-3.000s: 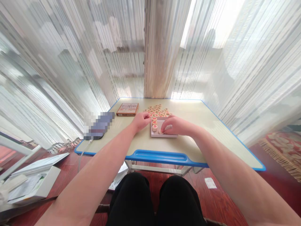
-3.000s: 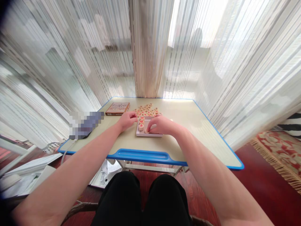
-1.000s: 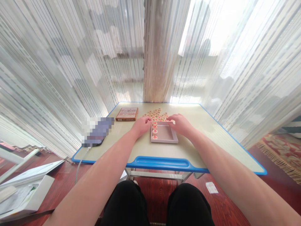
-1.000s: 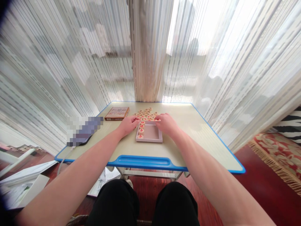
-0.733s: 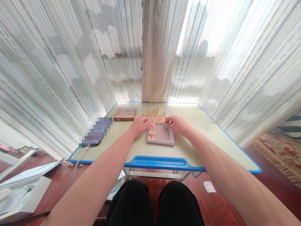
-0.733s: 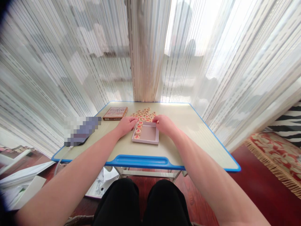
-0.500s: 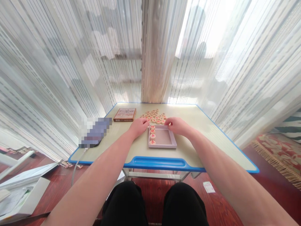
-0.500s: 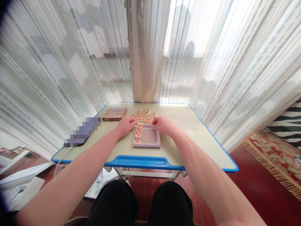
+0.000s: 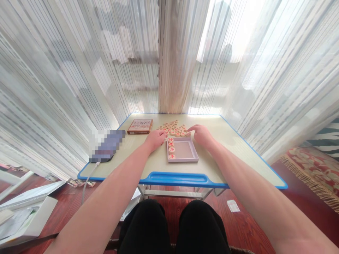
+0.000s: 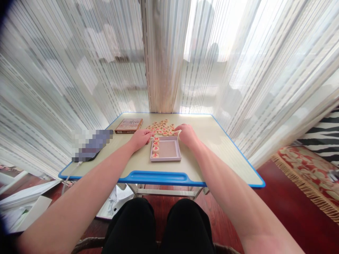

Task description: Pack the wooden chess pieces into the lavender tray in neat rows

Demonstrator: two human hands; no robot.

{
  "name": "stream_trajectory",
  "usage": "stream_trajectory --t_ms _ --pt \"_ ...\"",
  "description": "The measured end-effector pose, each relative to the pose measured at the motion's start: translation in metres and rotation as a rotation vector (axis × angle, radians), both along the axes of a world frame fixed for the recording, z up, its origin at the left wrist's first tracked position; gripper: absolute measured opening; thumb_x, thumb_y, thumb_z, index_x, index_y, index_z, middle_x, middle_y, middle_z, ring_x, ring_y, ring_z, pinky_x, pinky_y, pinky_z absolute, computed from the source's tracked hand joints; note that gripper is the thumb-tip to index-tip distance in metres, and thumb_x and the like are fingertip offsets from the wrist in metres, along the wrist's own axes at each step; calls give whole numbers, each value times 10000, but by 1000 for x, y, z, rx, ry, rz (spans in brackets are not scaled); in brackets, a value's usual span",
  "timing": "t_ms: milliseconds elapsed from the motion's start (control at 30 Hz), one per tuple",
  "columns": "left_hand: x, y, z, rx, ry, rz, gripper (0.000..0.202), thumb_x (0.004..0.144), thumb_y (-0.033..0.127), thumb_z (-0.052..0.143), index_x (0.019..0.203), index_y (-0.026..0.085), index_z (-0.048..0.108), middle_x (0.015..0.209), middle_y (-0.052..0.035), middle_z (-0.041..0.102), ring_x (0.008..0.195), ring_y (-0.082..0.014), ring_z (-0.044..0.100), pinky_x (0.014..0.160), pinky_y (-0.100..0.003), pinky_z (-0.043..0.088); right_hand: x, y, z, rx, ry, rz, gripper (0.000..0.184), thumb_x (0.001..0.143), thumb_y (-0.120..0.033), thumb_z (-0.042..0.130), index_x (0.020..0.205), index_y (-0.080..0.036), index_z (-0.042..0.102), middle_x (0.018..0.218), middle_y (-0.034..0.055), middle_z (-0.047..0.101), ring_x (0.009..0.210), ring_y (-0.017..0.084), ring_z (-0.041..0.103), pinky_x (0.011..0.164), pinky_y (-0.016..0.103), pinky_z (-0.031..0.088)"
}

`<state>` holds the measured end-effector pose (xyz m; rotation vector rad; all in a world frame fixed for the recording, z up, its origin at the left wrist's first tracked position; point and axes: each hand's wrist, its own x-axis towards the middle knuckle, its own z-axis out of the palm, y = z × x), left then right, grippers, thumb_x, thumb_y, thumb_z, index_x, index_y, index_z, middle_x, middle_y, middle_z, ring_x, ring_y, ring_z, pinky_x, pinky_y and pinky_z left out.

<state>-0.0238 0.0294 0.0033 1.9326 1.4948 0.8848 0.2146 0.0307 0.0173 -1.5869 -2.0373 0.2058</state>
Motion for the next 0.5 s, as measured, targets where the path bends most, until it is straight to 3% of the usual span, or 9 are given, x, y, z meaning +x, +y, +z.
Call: stream_trajectory --t_ms 133,500 --pt "0 0 1 19 18 6 225 747 307 473 716 167 646 485 31 548 513 -150 529 591 -287 400 -8 5 -8 -28 -8 116 431 751 -41 386 909 -212 749 1086 14 693 1048 202 533 979 347 356" --pt "0 -3 5 3 116 -18 259 765 349 481 649 174 633 498 26 574 561 -150 548 647 -285 407 -1 9 -6 -33 -21 30 313 792 -116 458 871 -205 748 1023 30 707 957 208 551 945 361 355"
